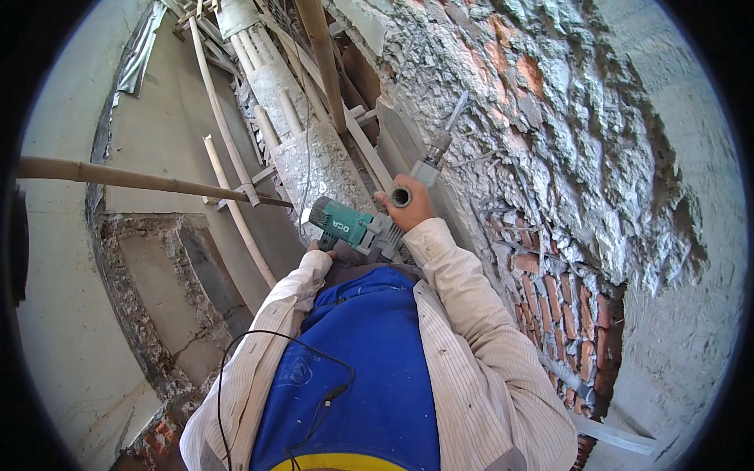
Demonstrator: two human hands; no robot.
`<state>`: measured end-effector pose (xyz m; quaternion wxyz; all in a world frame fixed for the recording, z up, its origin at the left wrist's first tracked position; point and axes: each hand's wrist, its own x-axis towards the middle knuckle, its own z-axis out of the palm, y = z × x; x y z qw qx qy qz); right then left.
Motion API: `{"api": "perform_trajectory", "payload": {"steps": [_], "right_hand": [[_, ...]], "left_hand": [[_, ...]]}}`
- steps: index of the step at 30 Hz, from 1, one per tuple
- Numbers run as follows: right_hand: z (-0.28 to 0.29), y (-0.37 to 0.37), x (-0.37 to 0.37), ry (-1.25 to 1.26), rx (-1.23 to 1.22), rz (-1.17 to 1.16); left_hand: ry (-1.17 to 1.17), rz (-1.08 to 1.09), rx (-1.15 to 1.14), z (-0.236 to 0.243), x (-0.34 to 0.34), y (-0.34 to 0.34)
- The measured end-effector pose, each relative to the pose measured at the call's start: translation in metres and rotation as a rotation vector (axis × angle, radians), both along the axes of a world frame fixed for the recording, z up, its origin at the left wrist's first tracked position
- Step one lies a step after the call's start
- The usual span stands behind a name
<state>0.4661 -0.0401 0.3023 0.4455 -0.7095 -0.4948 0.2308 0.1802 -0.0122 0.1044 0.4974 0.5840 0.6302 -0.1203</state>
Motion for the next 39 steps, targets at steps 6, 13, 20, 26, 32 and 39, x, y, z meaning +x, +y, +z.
{"api": "perform_trajectory", "payload": {"steps": [6,13,20,26,32,39], "right_hand": [[0.001,-0.002,0.0,0.027,-0.014,-0.003],[0.001,-0.011,-0.004,-0.006,0.003,-0.009],[0.005,-0.011,-0.005,0.018,-0.036,-0.007],[0.006,-0.007,-0.002,0.022,-0.008,-0.017],[0.005,0.002,0.009,0.013,0.001,-0.004],[0.004,0.007,0.012,0.025,0.034,0.016]], "left_hand": [[-0.037,0.023,0.008,0.006,-0.003,0.001],[-0.006,0.014,0.007,0.003,-0.005,-0.002],[-0.048,0.011,0.028,0.001,-0.005,0.0],[-0.026,0.015,0.029,0.008,0.003,0.004],[0.031,-0.045,0.041,0.018,0.017,0.011],[-0.069,0.069,0.03,0.014,0.018,0.011]]}}
